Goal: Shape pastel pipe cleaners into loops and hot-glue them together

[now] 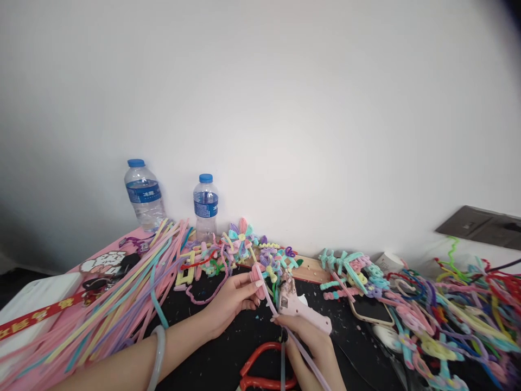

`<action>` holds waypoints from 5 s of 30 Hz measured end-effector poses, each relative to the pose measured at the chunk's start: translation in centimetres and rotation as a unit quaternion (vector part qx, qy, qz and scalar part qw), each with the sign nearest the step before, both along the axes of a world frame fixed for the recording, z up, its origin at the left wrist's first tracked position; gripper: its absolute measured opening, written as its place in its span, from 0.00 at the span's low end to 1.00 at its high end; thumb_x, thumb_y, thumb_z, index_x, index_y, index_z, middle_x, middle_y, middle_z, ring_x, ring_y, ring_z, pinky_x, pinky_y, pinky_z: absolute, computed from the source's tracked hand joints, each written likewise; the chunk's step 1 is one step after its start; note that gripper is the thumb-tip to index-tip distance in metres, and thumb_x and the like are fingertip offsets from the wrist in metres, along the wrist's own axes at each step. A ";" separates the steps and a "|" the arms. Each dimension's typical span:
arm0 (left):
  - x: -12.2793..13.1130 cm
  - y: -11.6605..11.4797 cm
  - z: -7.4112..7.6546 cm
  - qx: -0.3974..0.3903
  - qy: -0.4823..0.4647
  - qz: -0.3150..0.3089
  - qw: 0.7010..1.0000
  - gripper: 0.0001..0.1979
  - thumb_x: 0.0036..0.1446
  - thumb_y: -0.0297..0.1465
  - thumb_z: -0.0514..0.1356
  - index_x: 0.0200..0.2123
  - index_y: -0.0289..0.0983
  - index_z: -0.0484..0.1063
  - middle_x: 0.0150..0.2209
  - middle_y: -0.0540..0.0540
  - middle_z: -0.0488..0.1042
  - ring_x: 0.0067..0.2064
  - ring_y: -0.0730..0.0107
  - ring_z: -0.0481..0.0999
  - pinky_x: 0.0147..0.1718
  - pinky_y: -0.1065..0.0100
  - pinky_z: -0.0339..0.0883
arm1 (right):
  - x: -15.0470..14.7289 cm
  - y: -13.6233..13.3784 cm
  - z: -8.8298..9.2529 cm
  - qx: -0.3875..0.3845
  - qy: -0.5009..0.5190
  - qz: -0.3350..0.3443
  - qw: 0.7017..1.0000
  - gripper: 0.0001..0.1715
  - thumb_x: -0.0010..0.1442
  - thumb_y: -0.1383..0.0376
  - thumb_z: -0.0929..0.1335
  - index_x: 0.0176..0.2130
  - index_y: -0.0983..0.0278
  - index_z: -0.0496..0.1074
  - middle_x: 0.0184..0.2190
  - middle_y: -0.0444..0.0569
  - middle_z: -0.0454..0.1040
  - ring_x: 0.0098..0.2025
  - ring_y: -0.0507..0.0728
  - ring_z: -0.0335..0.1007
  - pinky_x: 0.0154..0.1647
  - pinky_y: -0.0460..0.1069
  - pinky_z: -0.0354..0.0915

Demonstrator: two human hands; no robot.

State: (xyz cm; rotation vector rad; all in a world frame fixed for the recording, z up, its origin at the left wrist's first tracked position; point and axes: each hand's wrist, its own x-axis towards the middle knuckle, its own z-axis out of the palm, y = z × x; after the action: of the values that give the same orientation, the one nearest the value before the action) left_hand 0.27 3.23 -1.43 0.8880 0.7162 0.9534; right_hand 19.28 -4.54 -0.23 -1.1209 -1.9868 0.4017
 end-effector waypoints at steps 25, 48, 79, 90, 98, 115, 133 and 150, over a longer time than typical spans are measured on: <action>0.1 -0.2 -0.1 0.026 0.033 -0.020 0.999 0.13 0.50 0.36 0.65 0.24 0.31 0.72 0.23 0.48 0.72 0.24 0.75 0.67 0.26 0.73 0.62 | -0.6 0.0 -0.4 -0.028 0.050 -0.029 0.998 0.10 0.55 0.66 0.64 0.39 0.63 0.71 0.25 0.46 0.72 0.22 0.53 0.65 0.21 0.44 0.63; 0.2 -0.2 -0.2 0.021 0.074 -0.061 0.995 0.11 0.48 0.35 0.66 0.27 0.31 0.73 0.25 0.47 0.76 0.27 0.70 0.75 0.29 0.71 0.68 | -0.9 0.4 -0.4 -0.054 -0.039 -0.038 0.997 0.10 0.56 0.70 0.60 0.24 0.63 0.63 0.20 0.42 0.60 0.22 0.51 0.58 0.22 0.44 0.54; 0.1 -0.2 0.2 0.020 0.106 -0.086 0.990 0.12 0.45 0.34 0.68 0.28 0.30 0.74 0.24 0.48 0.76 0.26 0.73 0.72 0.29 0.72 0.66 | -1.1 0.7 -0.5 -0.124 -0.034 0.002 0.992 0.10 0.56 0.71 0.61 0.23 0.64 0.61 0.19 0.39 0.55 0.21 0.50 0.52 0.22 0.44 0.49; 0.3 -0.4 0.7 0.034 0.094 -0.086 0.991 0.09 0.42 0.29 0.69 0.27 0.30 0.74 0.24 0.49 0.75 0.27 0.73 0.71 0.28 0.73 0.64 | -1.2 0.7 -0.6 -0.113 -0.035 0.011 0.993 0.10 0.56 0.71 0.60 0.24 0.64 0.62 0.19 0.39 0.56 0.21 0.50 0.53 0.22 0.44 0.50; 0.3 -0.7 0.4 0.039 0.113 -0.074 0.990 0.11 0.43 0.31 0.68 0.28 0.30 0.73 0.25 0.47 0.76 0.28 0.70 0.73 0.29 0.71 0.66 | -1.3 0.8 -0.8 -0.125 -0.022 0.002 0.992 0.10 0.56 0.71 0.61 0.25 0.64 0.64 0.19 0.40 0.57 0.21 0.50 0.54 0.22 0.44 0.51; 0.1 -1.0 0.9 0.064 0.114 -0.152 0.980 0.18 0.44 0.31 0.67 0.37 0.32 0.67 0.22 0.54 0.71 0.24 0.74 0.71 0.27 0.70 0.65 | -1.1 0.6 -0.1 -0.144 0.021 -0.060 0.988 0.13 0.55 0.67 0.62 0.20 0.64 0.62 0.17 0.41 0.60 0.21 0.51 0.56 0.22 0.45 0.52; -0.5 -2.0 1.4 0.092 0.143 -0.315 0.934 0.46 0.41 0.24 0.68 0.62 0.45 0.50 0.26 0.55 0.70 0.27 0.72 0.72 0.26 0.75 0.63 | -1.4 0.7 -1.0 -0.291 0.233 0.017 0.928 0.15 0.54 0.56 0.69 0.31 0.66 0.72 0.18 0.39 0.62 0.20 0.49 0.51 0.21 0.44 0.51; -0.9 -0.9 1.1 0.341 0.434 0.049 0.833 0.20 0.59 0.32 0.53 0.55 0.37 0.63 0.15 0.58 0.56 0.17 0.74 0.58 0.21 0.72 0.47 | -0.6 1.4 -1.0 -0.229 0.378 -0.109 0.891 0.18 0.52 0.53 0.71 0.29 0.65 0.67 0.19 0.39 0.63 0.18 0.47 0.54 0.17 0.42 0.52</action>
State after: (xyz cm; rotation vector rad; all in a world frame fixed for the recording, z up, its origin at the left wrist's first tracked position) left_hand -0.63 2.29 -0.30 2.0043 1.2198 0.8785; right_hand 18.65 -3.18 -1.26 -1.2015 -1.0882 1.0451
